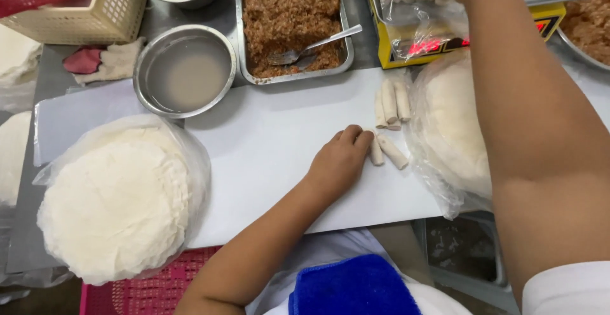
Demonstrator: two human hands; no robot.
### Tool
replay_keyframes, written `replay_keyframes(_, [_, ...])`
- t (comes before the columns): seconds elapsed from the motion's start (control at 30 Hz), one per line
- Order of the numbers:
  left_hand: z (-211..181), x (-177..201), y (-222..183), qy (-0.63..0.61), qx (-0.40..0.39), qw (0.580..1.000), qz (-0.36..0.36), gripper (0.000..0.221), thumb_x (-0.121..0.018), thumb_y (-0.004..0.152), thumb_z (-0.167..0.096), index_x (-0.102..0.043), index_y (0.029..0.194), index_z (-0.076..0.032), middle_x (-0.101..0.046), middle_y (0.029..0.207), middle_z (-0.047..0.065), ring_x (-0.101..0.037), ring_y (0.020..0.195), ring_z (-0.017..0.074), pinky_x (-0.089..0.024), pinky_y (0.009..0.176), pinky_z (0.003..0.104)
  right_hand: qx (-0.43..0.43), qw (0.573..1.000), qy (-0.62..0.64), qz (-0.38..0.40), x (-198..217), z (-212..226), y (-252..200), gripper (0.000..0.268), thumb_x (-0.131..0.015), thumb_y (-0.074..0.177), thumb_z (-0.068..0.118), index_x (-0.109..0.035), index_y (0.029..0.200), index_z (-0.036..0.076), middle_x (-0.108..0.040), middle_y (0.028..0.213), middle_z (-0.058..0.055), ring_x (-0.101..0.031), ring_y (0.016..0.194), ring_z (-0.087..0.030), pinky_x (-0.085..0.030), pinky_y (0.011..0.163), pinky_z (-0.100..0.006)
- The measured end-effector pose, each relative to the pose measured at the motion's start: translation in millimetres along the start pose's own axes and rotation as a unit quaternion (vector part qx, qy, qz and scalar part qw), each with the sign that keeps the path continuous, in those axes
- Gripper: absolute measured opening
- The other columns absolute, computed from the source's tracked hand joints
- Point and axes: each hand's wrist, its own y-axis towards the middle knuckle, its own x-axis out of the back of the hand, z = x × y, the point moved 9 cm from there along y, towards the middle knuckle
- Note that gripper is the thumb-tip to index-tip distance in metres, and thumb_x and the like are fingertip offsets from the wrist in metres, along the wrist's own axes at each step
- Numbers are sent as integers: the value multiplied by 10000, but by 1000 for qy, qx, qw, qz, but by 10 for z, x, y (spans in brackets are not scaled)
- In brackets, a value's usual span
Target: Rolling spring rolls with meat filling and placing them into plastic bags for packaging.
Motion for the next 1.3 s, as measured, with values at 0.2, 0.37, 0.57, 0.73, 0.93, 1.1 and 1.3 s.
replay_keyframes(0.2, [36, -81, 176, -53, 40, 998, -15, 219, -542, 1034, -144, -620, 1223, -66, -652, 1161, 190, -730, 1064, 335, -624, 880, 396, 5, 996, 84, 7, -761, 785, -433, 381, -719, 950, 125, -633, 1320, 104, -494, 1043, 18, -499, 964, -131, -446, 855, -280])
replay_keyframes(0.37, [-4, -68, 94, -100, 67, 993, 16, 258, -530, 1018, -123, -618, 1255, -71, -650, 1175, 193, -738, 1038, 317, -626, 884, 392, 22, 990, 137, 19, -1359, 1220, -603, 406, -737, 924, 94, -624, 1313, 104, -467, 1021, 40, -478, 962, -100, -439, 859, -249])
replay_keyframes(0.57, [-840, -51, -596, 48, -114, 992, -25, 476, -774, 846, -255, -704, 1288, -90, -644, 1213, 265, -671, 1109, 487, -488, 1021, 578, 87, 988, 81, 100, -2460, 1156, -697, 376, -779, 893, 219, -679, 1224, 70, -649, 1087, -171, -595, 1078, -313, -452, 997, -480])
replay_keyframes(0.73, [-1049, 614, -1213, -192, -279, 940, -42, 183, -587, 964, -28, -695, 1091, -103, -666, 926, 69, -611, 770, 314, -505, 694, 432, 14, 949, -247, 195, -3648, 843, -1000, 454, -618, 892, 426, -605, 1259, 158, -494, 1316, -178, -462, 1146, -429, -481, 857, -612])
replay_keyframes(0.93, [212, 1261, -1378, -87, 40, 973, -210, 331, -705, 931, -207, -652, 1236, -89, -601, 1204, 110, -628, 1158, 338, -537, 1004, 446, 26, 964, -236, 117, -2663, 1000, -947, 495, -593, 1022, 391, -633, 1314, -7, -660, 1109, -302, -681, 1036, -489, -574, 809, -551])
replay_keyframes(1.1, [461, 1137, -1448, -150, 143, 964, -169, 345, -675, 975, -248, -606, 1266, -74, -542, 1257, 134, -601, 1230, 339, -512, 1045, 463, -119, 902, -385, 155, -2582, 398, -1303, 452, -578, 967, 292, -586, 1341, 40, -611, 1197, -314, -743, 928, -466, -644, 722, -514])
replay_keyframes(1.3, [403, 1016, -1366, -187, 151, 959, -149, 269, -662, 984, -216, -636, 1208, -69, -561, 1242, 128, -647, 1194, 320, -549, 1024, 442, -24, 930, -361, 59, -2697, 406, -1066, 261, -575, 950, 125, -614, 1177, 3, -639, 1032, -265, -748, 774, -372, -636, 606, -414])
